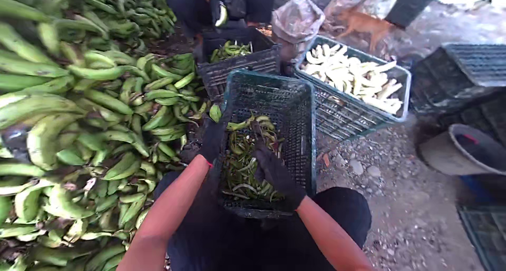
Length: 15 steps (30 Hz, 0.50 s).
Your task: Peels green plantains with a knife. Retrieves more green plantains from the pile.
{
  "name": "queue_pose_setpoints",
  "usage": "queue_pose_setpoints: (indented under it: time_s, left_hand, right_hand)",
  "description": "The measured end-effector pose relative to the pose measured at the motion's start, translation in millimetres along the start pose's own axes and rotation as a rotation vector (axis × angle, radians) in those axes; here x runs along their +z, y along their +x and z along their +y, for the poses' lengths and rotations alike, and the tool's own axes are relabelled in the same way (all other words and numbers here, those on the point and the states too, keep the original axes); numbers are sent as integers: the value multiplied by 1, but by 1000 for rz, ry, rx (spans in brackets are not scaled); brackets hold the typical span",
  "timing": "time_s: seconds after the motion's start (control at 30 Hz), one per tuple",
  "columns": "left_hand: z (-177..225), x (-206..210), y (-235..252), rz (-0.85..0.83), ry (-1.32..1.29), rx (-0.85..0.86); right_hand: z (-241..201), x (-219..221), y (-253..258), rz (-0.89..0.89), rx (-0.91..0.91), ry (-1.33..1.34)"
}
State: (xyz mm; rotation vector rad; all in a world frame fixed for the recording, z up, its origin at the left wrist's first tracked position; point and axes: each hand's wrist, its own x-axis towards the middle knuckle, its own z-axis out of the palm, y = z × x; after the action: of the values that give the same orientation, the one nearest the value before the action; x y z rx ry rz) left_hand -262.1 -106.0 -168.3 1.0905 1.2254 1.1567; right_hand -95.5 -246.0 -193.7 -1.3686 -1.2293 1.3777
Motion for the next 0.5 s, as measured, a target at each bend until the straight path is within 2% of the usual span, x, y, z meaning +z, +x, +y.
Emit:
queue_pose_setpoints:
  time_s: [0.07, 0.13, 0.2, 0.27, 0.3, 0.33, 0.37, 0.43, 0.47, 0.5]
  left_hand:
    - [-1, 13, -12, 22, 231, 56]
    - [-1, 24, -22, 12, 333, 97]
    - [-4, 28, -28, -13, 387, 142]
    - [-14, 22, -31, -60, 419, 164]
    - [-18, 22, -31, -77, 414, 165]
    - [-22, 22, -32, -88, 406, 164]
    - [-24, 23, -34, -94, 395, 157]
    - [-20, 26, -37, -96, 342, 157]
    - [-17, 28, -37, -84, 293, 172]
    - [-12, 28, -33, -73, 236, 182]
  right_hand:
    - [8, 6, -2, -5, 76, 18]
    - [8, 9, 0, 37, 34, 92]
    - [-13, 13, -3, 153, -181, 208]
    - [-35, 15, -13, 250, -544, 298]
    - [-38, 13, -15, 252, -668, 298]
    - [-33, 14, -13, 265, -656, 299]
    - [-20, 15, -10, 275, -504, 230]
    - [21, 14, 3, 110, 67, -27]
    - [40, 15, 10, 29, 304, -51]
    - [52, 18, 15, 1, 414, -30]
